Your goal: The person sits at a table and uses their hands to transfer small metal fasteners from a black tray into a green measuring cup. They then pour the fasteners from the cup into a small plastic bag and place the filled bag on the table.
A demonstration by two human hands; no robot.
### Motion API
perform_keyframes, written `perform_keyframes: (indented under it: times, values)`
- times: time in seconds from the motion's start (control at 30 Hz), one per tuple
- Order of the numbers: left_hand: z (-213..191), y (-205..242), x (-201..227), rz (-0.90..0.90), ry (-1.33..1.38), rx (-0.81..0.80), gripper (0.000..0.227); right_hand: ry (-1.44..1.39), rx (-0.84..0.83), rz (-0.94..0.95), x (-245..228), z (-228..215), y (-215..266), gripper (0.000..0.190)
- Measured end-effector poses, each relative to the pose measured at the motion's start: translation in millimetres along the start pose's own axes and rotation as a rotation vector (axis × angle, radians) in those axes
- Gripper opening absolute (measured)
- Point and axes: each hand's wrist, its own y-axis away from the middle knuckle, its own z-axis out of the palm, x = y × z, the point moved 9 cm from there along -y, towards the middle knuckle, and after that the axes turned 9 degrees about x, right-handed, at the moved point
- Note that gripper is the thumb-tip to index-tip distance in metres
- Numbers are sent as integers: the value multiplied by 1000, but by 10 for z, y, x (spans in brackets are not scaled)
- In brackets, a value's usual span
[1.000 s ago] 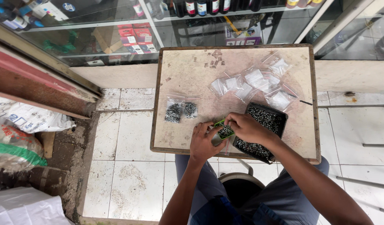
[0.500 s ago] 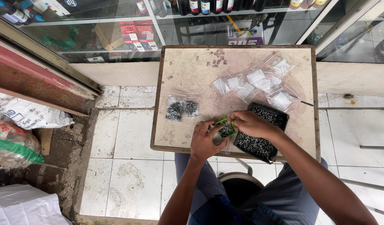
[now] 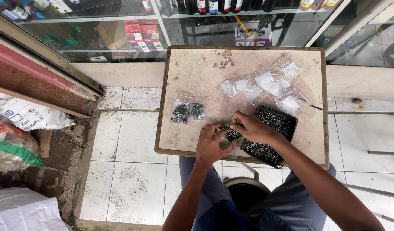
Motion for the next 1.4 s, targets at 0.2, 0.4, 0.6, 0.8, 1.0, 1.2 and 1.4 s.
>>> perform_keyframes:
  times: [0.2,0.4,0.6,0.8,1.0,1.2,1.4]
  values:
    - [-29,-38,20,3,2,10,41,-138,54,-9,105,-3,48,13]
    - [-73,-15,35,24,-27,36,41,-212,109,-8,139,37,58,21]
    - [-57,12,-2,5,-38,67,43,-225,120,45,-34,-42,108,21]
    - [-101,-60,35,-25,0,-14,41,-257,112,75,3,-67,113,17]
    - [-145,-95,75,-39,6,-34,39,-387,118,39,-22,-101,143,23]
    - [-60,-85,16,-73,5,-62,40,-390,124,34,-99,-131,135,21]
    - [-83,-156,51,-74,-6,-99,39,-499,133,141,141,-45,108,23]
